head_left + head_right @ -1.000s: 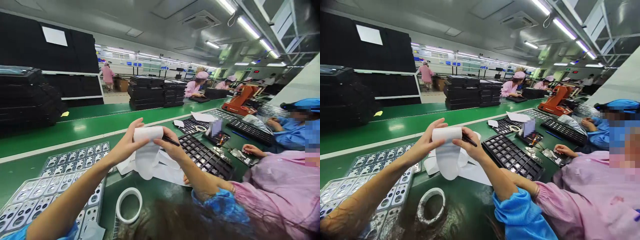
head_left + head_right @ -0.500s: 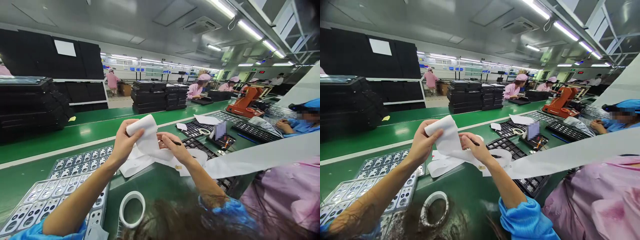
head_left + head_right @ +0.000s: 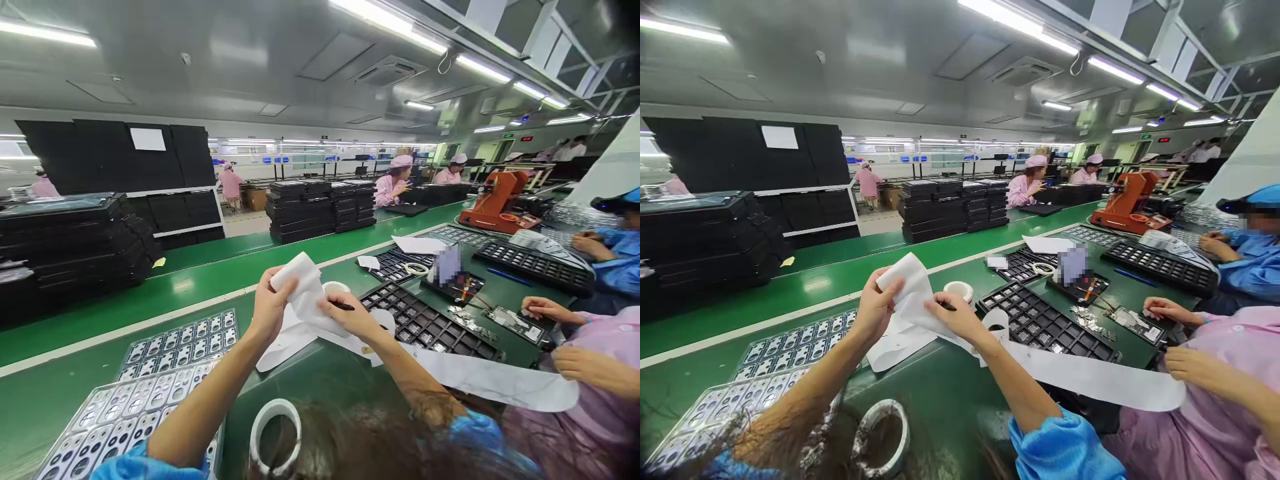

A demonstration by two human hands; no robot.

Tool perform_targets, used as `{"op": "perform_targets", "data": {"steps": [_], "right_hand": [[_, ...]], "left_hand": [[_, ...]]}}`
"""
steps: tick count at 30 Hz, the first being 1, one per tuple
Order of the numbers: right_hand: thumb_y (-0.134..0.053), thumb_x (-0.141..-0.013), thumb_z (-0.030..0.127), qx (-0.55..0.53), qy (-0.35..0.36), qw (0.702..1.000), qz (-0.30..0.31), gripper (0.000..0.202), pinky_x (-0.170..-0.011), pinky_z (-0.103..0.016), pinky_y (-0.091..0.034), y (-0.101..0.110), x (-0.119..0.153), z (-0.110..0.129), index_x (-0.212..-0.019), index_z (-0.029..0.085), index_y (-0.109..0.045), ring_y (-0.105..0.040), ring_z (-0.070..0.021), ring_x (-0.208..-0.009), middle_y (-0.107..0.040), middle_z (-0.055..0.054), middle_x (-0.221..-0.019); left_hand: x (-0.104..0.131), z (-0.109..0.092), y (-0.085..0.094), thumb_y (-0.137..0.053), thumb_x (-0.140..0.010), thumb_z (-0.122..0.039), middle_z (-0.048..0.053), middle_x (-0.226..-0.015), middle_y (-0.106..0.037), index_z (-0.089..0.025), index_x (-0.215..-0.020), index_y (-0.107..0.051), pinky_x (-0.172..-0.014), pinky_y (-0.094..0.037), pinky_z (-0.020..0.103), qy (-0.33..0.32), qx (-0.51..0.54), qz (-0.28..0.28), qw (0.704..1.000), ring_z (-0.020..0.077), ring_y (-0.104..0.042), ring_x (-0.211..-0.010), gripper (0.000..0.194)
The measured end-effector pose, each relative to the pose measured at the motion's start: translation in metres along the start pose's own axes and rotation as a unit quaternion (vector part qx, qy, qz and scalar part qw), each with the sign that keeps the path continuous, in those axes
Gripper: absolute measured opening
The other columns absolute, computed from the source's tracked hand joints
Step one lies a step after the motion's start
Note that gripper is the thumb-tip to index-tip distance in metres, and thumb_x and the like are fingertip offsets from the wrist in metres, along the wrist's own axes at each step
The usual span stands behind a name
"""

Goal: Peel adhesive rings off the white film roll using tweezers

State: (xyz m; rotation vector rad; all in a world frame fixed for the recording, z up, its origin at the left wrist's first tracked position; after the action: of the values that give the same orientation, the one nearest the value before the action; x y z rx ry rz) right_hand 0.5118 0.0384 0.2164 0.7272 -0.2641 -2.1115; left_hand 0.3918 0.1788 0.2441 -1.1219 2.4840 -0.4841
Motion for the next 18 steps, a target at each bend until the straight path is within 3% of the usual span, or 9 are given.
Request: {"op": "perform_targets", "data": {"steps": [5,8,11,13,15,18], "right_hand": [[-0.052,-0.095,0.043,0.106,0.069,0.979,-0.160,0.043,-0.061,-0.033,-0.024,-0.001,0.002,-0.004,-0.061,0.025,-0.033,-0.033,-0.0152,-0.062,-0.036,0.003,-0.062],[-0.055,-0.095,0.038,0.148,0.107,0.962,-0.202,0.043,-0.063,-0.035,-0.021,-0.007,0.008,-0.009,-0.060,0.024,-0.036,-0.031,-0.0162,-0.062,-0.037,0.002,-0.062],[-0.059,-0.097,0.041,0.147,0.116,0.960,-0.208,0.044,-0.064,-0.033,-0.029,-0.011,0.016,-0.017,-0.060,0.024,-0.041,-0.037,-0.0164,-0.061,-0.040,0.003,-0.061],[-0.055,-0.103,0.044,0.117,0.100,0.966,-0.208,0.042,-0.068,-0.033,-0.039,-0.009,0.021,-0.024,-0.067,0.023,-0.049,-0.049,-0.0177,-0.067,-0.050,0.001,-0.067],[-0.050,-0.107,0.050,0.062,0.071,0.978,-0.188,0.039,-0.073,-0.035,-0.048,-0.005,0.024,-0.031,-0.087,0.019,-0.063,-0.060,-0.0195,-0.075,-0.063,-0.003,-0.079],[-0.054,-0.105,0.060,-0.038,0.034,0.994,-0.095,0.051,-0.075,-0.035,-0.056,-0.009,0.026,-0.039,-0.119,0.014,-0.068,-0.071,-0.0212,-0.083,-0.074,-0.009,-0.093]], "left_hand": [[-0.005,0.030,-0.003,-0.101,-0.045,-0.056,-0.004,-0.084,-0.067,-0.020,-0.096,-0.063,-0.071,-0.050,0.025,-0.049,0.012,-0.093,0.994,0.0127,-0.060,-0.076,0.073],[-0.008,0.054,-0.010,-0.096,-0.052,-0.060,-0.003,-0.086,-0.065,-0.021,-0.094,-0.060,-0.072,-0.051,0.027,-0.061,0.014,-0.145,0.987,0.0135,-0.061,-0.077,0.068],[-0.010,0.066,-0.015,-0.091,-0.056,-0.066,-0.001,-0.088,-0.065,-0.022,-0.093,-0.058,-0.074,-0.052,0.029,-0.060,0.002,-0.157,0.986,0.0148,-0.062,-0.078,0.066],[-0.006,0.067,-0.014,-0.090,-0.055,-0.067,0.000,-0.091,-0.066,-0.022,-0.095,-0.059,-0.076,-0.052,0.029,-0.056,-0.016,-0.135,0.989,0.0157,-0.062,-0.082,0.068],[0.003,0.065,-0.006,-0.092,-0.051,-0.065,0.001,-0.094,-0.067,-0.022,-0.097,-0.061,-0.077,-0.051,0.028,-0.045,-0.044,-0.101,0.993,0.0162,-0.062,-0.084,0.070],[0.026,0.066,0.015,-0.091,-0.052,-0.062,0.002,-0.093,-0.069,-0.022,-0.095,-0.061,-0.077,-0.051,0.029,0.005,-0.104,-0.044,0.994,0.0180,-0.063,-0.084,0.066]]}}
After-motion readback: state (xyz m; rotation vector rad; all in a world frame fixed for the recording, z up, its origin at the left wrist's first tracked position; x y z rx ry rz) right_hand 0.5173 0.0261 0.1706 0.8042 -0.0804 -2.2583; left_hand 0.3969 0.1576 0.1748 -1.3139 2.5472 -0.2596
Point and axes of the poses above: each hand's wrist, its own x-axis away from the middle knuckle, its own y-axis out of the back of the hand, z = x × y, the point moved 4 cm from there along -x, towards the middle knuckle
